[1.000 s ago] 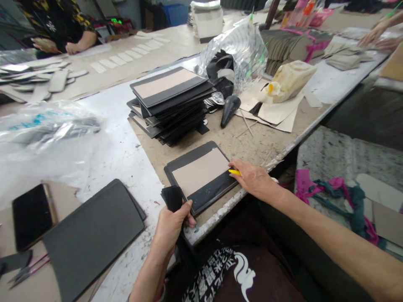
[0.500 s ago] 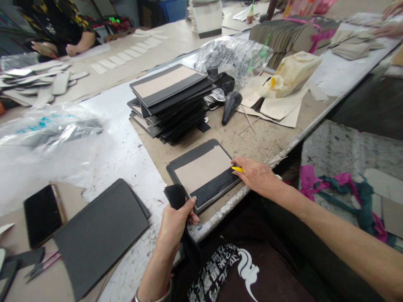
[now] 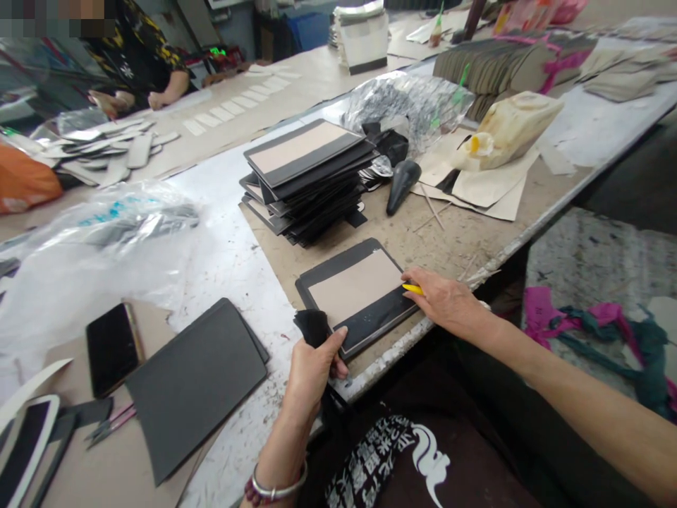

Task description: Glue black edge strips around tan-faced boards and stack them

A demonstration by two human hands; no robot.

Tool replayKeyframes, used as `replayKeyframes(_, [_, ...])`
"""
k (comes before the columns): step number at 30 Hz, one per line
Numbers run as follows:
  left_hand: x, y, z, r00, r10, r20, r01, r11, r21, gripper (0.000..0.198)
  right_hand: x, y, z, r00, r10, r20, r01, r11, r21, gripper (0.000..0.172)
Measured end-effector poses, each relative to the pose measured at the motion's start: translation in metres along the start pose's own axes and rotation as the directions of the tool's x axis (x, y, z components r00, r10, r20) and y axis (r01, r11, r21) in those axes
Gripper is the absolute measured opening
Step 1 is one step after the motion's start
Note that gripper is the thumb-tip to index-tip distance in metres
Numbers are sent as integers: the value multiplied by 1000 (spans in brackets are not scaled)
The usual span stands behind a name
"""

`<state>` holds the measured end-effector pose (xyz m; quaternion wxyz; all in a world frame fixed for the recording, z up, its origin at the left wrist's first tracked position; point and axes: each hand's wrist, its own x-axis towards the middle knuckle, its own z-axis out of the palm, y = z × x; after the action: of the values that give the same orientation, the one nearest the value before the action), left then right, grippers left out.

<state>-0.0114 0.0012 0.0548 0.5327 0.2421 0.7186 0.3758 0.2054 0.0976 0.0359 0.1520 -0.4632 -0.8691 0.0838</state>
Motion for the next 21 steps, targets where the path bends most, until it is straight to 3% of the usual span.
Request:
replayKeyframes(5, [2,-2,2,999,33,-15,-33,999,3,30,0,0,-1,1000,-12,-9,12,1000,9,15])
replayKeyframes(21, [1,-2,1,998,60,8,-60,997,53,32,0,3,0,999,13,39,-15,999,46,18])
